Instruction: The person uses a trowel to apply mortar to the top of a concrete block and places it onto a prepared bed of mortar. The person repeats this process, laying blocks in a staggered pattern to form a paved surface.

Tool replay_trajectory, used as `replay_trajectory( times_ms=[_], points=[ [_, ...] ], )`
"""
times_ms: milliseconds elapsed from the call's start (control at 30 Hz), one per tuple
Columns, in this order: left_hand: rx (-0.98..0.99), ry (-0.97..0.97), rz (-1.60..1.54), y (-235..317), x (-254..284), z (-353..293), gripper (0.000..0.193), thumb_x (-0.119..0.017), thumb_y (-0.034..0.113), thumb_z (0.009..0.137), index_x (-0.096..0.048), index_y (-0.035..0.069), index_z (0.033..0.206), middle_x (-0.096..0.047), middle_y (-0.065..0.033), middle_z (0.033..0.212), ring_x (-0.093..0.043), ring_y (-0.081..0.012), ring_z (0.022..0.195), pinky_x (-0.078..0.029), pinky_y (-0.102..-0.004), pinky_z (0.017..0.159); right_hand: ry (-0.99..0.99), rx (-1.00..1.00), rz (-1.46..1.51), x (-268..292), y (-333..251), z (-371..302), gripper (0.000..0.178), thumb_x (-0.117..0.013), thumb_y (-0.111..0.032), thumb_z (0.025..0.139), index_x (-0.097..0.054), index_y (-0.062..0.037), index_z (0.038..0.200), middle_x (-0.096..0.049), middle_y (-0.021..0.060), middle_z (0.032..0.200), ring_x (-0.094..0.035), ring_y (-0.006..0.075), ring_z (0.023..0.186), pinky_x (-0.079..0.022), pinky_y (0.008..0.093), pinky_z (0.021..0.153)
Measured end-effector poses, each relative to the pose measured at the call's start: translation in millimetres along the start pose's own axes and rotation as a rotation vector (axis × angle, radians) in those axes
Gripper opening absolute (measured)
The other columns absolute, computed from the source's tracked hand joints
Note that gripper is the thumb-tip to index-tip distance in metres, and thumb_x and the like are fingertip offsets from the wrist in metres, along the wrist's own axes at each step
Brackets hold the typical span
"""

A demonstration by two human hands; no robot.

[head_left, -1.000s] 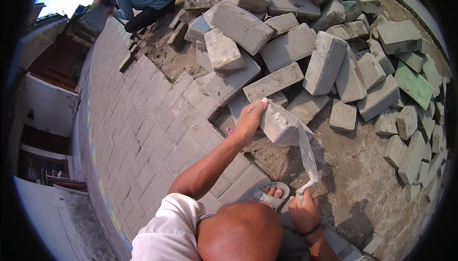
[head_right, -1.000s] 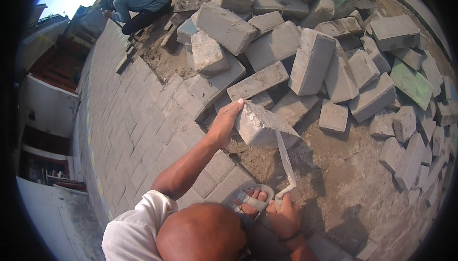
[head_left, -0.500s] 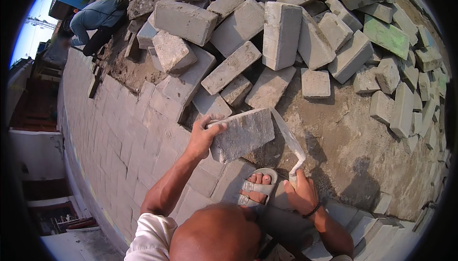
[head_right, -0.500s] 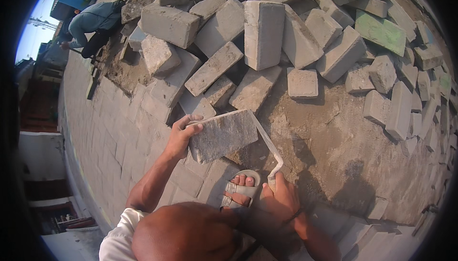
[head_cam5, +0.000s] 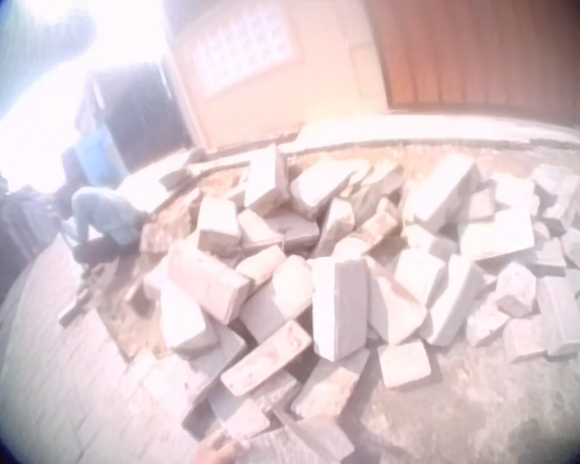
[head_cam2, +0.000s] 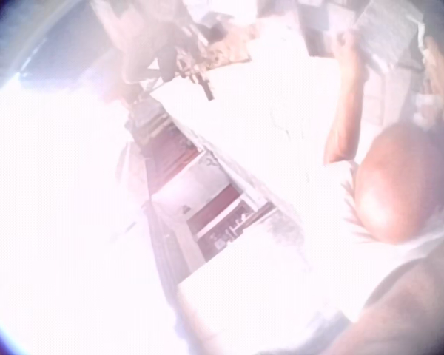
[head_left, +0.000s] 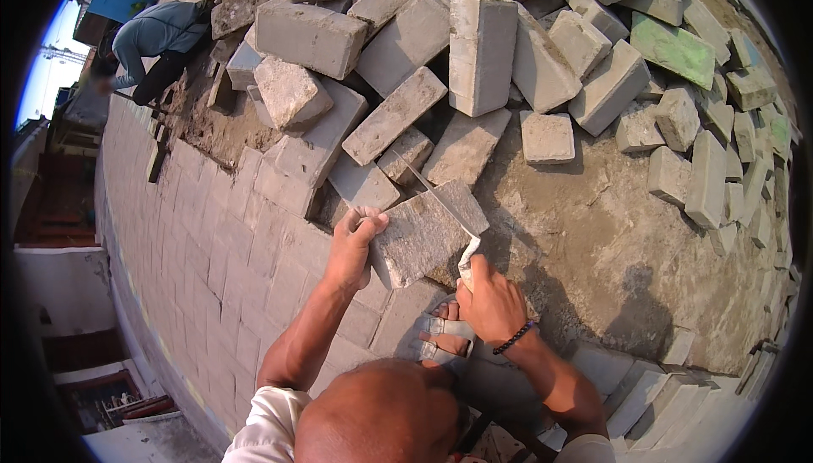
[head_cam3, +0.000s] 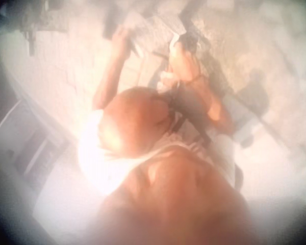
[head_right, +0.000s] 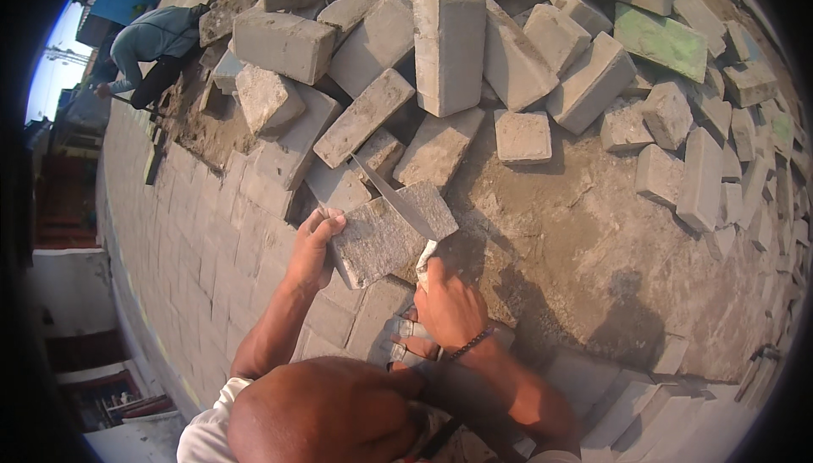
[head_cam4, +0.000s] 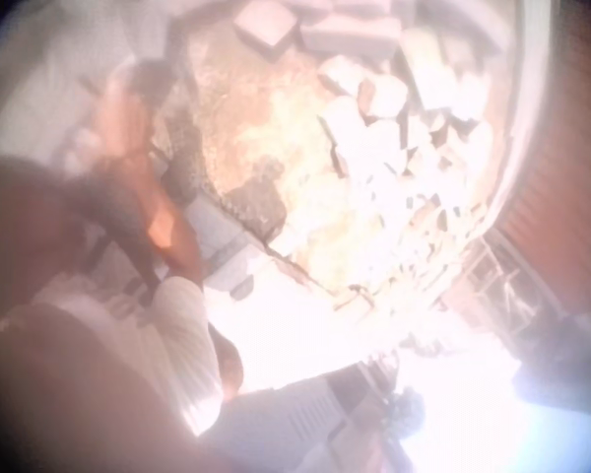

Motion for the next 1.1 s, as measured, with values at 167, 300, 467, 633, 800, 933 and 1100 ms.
replay_trajectory(
  times_ms=[167, 300, 467, 633, 800, 933, 1100],
  points=[
    [0.007, -0.006, 0.006, -2.3, -7.0, -4.2, 0.025, -0.072, 0.014, 0.086, -0.058, 0.005, 0.104, -0.059, -0.0028, 0.091, -0.056, -0.0119, 0.086, -0.046, -0.0288, 0.077, -0.010, -0.070, -0.137, -11.2, 45.4, 13.6, 0.030, -0.062, -0.019, 0.089, -0.047, 0.0007, 0.106, -0.066, 0.0325, 0.086, -0.064, 0.0518, 0.085, -0.050, 0.0588, 0.076],
    [0.037, -0.011, -0.060, 0.3, -9.4, -6.2, 0.021, -0.072, 0.014, 0.086, -0.058, 0.006, 0.101, -0.058, -0.0019, 0.091, -0.055, -0.0124, 0.086, -0.046, -0.0295, 0.078, 0.104, -0.075, -0.081, 28.9, 44.0, 8.4, 0.033, -0.058, -0.023, 0.093, -0.048, 0.0023, 0.111, -0.066, 0.0331, 0.088, -0.065, 0.0509, 0.084, -0.051, 0.0580, 0.076],
    [0.105, -0.033, -0.187, -5.5, -4.0, 0.7, 0.022, -0.071, 0.012, 0.086, -0.058, 0.006, 0.102, -0.059, -0.0014, 0.092, -0.058, -0.0149, 0.090, -0.047, -0.0320, 0.083, -0.124, 0.014, -0.109, 4.3, 17.7, -28.9, 0.032, -0.060, -0.022, 0.092, -0.048, 0.0019, 0.110, -0.065, 0.0331, 0.088, -0.062, 0.0529, 0.084, -0.049, 0.0589, 0.075],
    [0.167, -0.047, -0.165, 0.9, -13.8, -7.1, 0.039, -0.071, 0.009, 0.084, -0.058, -0.001, 0.120, -0.061, -0.0067, 0.100, -0.061, -0.0195, 0.095, -0.050, -0.0366, 0.090, 0.013, -0.155, -0.066, 15.6, 87.0, 0.6, 0.037, -0.061, -0.024, 0.091, -0.047, 0.0016, 0.114, -0.064, 0.0346, 0.094, -0.062, 0.0542, 0.089, -0.048, 0.0603, 0.079],
    [-0.025, -0.083, 0.124, 35.7, -22.7, -6.6, 0.055, -0.072, 0.007, 0.075, -0.056, -0.006, 0.126, -0.064, -0.0133, 0.109, -0.063, -0.0220, 0.098, -0.050, -0.0343, 0.091, 0.062, -0.191, -0.081, 44.4, 78.8, -14.2, 0.039, -0.062, -0.023, 0.090, -0.048, -0.0010, 0.118, -0.065, 0.0343, 0.094, -0.062, 0.0524, 0.093, -0.048, 0.0590, 0.080],
    [-0.256, -0.238, 0.452, 97.9, -46.7, -3.9, 0.063, -0.077, 0.009, 0.067, -0.057, -0.005, 0.125, -0.067, -0.0158, 0.109, -0.066, -0.0241, 0.098, -0.051, -0.0331, 0.091, 0.064, -0.220, 0.015, 46.4, 79.4, -19.1, 0.050, -0.064, -0.028, 0.089, -0.049, 0.0001, 0.128, -0.064, 0.0336, 0.098, -0.059, 0.0518, 0.097, -0.047, 0.0554, 0.084],
    [-0.980, -0.537, 1.373, 114.2, -73.5, 14.5, 0.061, -0.080, 0.011, 0.066, -0.059, 0.004, 0.124, -0.061, -0.0179, 0.128, -0.063, -0.0341, 0.111, -0.053, -0.0386, 0.096, 0.213, -0.164, 0.055, 41.1, 85.0, -15.4, 0.047, -0.066, -0.026, 0.088, -0.052, 0.0027, 0.122, -0.065, 0.0310, 0.096, -0.062, 0.0499, 0.094, -0.048, 0.0542, 0.080]
  ],
)
Point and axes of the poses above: each hand's wrist, its own z-axis towards the middle knuckle, its own x-axis out of the back of the hand, y = z × x, the point moved 1 cm from there along z, towards the middle knuckle
